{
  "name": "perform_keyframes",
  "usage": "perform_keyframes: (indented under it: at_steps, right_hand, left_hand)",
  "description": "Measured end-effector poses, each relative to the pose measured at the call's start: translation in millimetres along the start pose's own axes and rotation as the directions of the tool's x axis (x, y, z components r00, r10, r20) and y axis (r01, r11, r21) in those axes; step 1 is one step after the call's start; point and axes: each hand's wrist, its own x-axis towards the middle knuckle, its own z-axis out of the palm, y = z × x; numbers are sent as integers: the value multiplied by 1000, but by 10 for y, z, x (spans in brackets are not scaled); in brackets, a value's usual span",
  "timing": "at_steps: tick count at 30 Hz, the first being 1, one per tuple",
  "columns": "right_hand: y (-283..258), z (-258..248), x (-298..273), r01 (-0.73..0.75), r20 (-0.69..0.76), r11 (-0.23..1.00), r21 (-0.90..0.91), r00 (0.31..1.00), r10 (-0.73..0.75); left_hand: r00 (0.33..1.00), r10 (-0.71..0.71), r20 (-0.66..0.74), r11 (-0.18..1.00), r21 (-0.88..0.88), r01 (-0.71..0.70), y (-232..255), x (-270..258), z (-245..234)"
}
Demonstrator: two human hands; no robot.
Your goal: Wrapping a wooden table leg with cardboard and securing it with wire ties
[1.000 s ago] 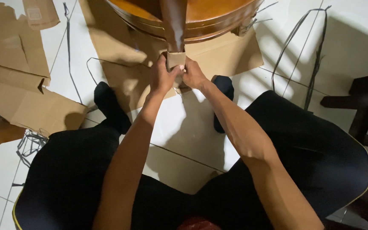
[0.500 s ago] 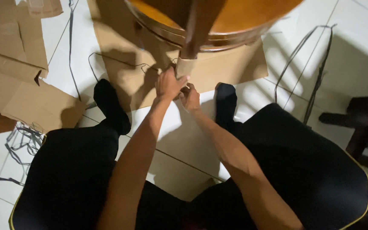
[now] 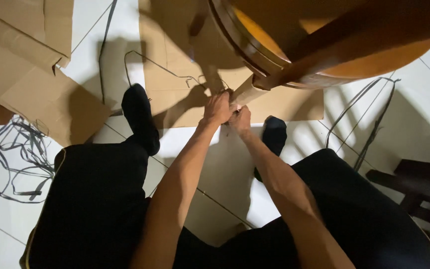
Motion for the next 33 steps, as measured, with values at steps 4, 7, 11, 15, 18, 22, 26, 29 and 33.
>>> perform_keyframes:
  at_steps: [4, 7, 11, 15, 18, 22, 26, 29, 33]
  right_hand:
    - [453, 123, 373, 169, 93, 982, 81, 980, -176]
    - [414, 182, 385, 172, 78, 974, 149, 980, -186]
    - [475, 141, 346, 148, 30, 943, 297, 986, -164]
    - [440, 124, 263, 135, -40, 884, 448, 991, -131]
    - [354, 135, 207, 136, -93, 823, 551, 991, -101]
    - [-940, -561, -600, 399, -441, 676, 619, 889, -121]
    - [-1381, -696, -768, 564, -389, 726, 395, 818, -424]
    - [-1400, -942, -612, 518, -226, 762, 388, 855, -466]
    - [-1531, -1276, -617, 507, -42, 775, 376, 845, -533]
  left_hand:
    - [998, 21, -53, 1000, 14, -20, -111, 145, 361]
    - [995, 13, -96, 981, -192, -32, 487, -292, -175]
    - [970, -45, -238, 971, -237, -13, 741, -329, -240]
    - [965, -35, -260, 987, -162, -8, 666, -251, -219]
    - [966, -60, -252, 997, -53, 49, 652, -222, -251]
    - [968, -55, -245, 998, 17, 61, 532, -86, -195]
    - [942, -286, -177, 880, -437, 185, 426, -1, -132]
    - [966, -106, -238, 983, -169, 67, 159, 278, -8]
    - [955, 199, -221, 945, 300, -128, -361, 619, 120]
